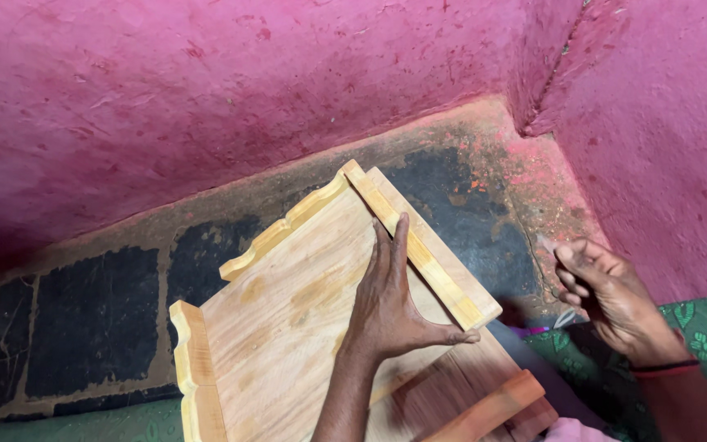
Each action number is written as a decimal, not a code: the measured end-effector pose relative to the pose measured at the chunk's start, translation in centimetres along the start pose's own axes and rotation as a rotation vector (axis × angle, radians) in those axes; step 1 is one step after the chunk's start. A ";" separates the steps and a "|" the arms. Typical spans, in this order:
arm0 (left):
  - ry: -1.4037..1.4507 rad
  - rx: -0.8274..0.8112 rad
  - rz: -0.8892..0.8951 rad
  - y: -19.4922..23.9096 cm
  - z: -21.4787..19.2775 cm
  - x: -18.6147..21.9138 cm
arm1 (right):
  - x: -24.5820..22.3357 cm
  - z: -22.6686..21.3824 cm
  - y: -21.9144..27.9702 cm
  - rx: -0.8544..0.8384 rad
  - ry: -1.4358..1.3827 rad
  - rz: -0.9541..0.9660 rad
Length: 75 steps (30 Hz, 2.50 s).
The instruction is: The person carves a wooden tray using a chisel. They hold the tray steady with one hand while using the chisel to shape the edges and corners.
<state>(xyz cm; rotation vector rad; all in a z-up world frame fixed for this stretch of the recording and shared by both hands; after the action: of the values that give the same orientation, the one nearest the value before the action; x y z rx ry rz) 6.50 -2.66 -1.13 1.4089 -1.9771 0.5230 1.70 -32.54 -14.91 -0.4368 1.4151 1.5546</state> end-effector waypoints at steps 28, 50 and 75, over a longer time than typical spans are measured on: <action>0.006 0.002 0.002 0.1 -0.3 0.1 | -5.8 11.7 -0.9 -0.594 -0.073 -0.122; 0.217 0.074 -0.037 -0.2 -1.9 -2.6 | -8.0 18.4 -11.0 -0.628 -0.435 -0.080; 0.300 0.241 -0.058 -1.3 -3.0 -3.4 | -7.1 17.2 -7.8 -1.055 0.848 -0.194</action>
<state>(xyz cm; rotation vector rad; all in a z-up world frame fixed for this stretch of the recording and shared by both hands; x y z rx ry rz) 9.31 1.14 -1.44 1.4303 -1.6715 0.9141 17.03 -20.72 -9.25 -1.9721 0.9088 1.9451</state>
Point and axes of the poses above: each hand's wrist, its own y-axis away from the middle knuckle, its own z-axis out of the palm, x = y × z, the point moved 8 cm from there along -y, towards the middle knuckle, and after that the axes turned 3 degrees about x, right-handed, at the moved point
